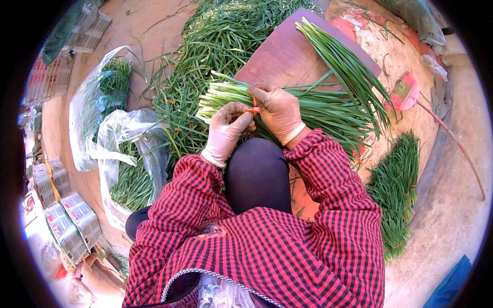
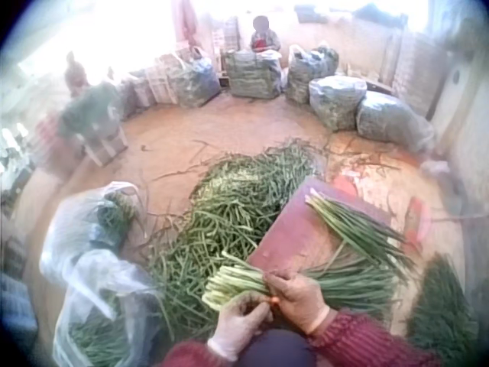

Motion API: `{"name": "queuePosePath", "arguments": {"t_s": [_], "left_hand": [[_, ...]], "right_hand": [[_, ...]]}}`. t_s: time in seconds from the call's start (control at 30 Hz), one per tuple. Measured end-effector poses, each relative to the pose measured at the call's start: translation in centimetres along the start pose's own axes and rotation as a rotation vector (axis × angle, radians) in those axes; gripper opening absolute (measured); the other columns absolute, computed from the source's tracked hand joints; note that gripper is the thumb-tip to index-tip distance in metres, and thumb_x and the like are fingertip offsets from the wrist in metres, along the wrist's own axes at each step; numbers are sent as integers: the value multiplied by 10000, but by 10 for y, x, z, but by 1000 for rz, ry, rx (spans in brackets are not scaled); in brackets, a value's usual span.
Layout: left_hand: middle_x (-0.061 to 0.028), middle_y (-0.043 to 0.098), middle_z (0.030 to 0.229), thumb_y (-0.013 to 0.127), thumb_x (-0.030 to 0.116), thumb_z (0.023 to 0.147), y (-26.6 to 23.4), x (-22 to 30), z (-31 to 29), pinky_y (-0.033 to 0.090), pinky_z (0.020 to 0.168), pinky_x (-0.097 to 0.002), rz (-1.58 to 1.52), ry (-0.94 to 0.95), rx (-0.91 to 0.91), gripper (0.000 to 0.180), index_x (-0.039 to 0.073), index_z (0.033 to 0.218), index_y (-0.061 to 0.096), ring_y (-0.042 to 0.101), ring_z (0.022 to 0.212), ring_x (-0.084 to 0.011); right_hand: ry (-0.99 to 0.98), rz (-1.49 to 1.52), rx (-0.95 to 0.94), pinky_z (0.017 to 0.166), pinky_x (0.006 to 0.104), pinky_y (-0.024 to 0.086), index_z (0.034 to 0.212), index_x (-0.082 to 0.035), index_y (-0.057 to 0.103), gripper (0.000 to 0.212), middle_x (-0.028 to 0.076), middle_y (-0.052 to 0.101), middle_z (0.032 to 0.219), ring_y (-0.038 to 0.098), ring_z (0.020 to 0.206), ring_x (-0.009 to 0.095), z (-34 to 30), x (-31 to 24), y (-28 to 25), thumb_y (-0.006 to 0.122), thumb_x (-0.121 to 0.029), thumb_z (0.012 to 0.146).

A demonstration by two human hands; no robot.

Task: The person picks up a bunch of green vegetables, removes loose or stray pieces by hand, aligns the stalks, ties a red elastic band around the bunch, and places the tied bunch onto a pile.

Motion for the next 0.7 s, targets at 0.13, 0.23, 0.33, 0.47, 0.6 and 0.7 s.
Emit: {"name": "queuePosePath", "arguments": {"t_s": [0.13, 0.23, 0.33, 0.47, 0.6, 0.7], "left_hand": [[-35, 667, 835, 673, 117, 943, 1, 5, 0, 528, 673, -243, -51, 2, -8, 134, 19, 1031, 644, 635, 720, -106], [-44, 668, 820, 672, 124, 940, 1, 7, 1, 532, 657, -247, -56, -2, 21, 148, 12, 1030, 635, 647, 704, -120], [-58, 673, 803, 674, 119, 926, 3, 11, 4, 531, 633, -247, -37, -35, 74, 158, 1, 1020, 627, 654, 679, -126], [-70, 682, 781, 677, 108, 900, 7, 19, 7, 531, 604, -243, -20, -83, 123, 155, -13, 983, 628, 651, 636, -125], [-75, 686, 753, 674, 95, 891, 9, 21, 16, 539, 581, -252, 21, -117, 152, 145, -25, 964, 638, 648, 601, -129], [-77, 683, 741, 671, 85, 888, 11, 18, 19, 540, 571, -252, 44, -107, 168, 141, -31, 964, 644, 644, 589, -127]], "right_hand": [[7, -58, -112, 656, 385, 537, 1125, -152, 678, 319, 70, 695, 981, 682, 809, 303, 4, 1, -1, 638, -78, 818], [-17, -63, -96, 683, 387, 544, 1138, -145, 680, 337, 82, 700, 1026, 688, 846, 313, 5, 1, 0, 631, -66, 814], [-13, -47, -90, 702, 392, 545, 1130, -138, 684, 334, 90, 699, 1042, 687, 873, 323, 6, -1, -1, 627, -57, 812], [-7, -40, -97, 741, 393, 548, 1144, -121, 685, 339, 101, 698, 1066, 684, 900, 332, 7, -1, -2, 627, -44, 819], [75, 175, -111, 779, 402, 549, 1202, -110, 675, 356, 149, 693, 1081, 686, 910, 345, 5, 6, -6, 648, -58, 850], [155, 276, -156, 788, 406, 546, 1226, -108, 670, 343, 185, 695, 1036, 689, 907, 352, 4, 6, -16, 666, -95, 884]]}}
Point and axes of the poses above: each hand's wrist, its own z-axis towards the middle knuckle, its own y-axis out of the palm, x = y × z, the point moved 3 cm from there along z, towards the middle knuckle
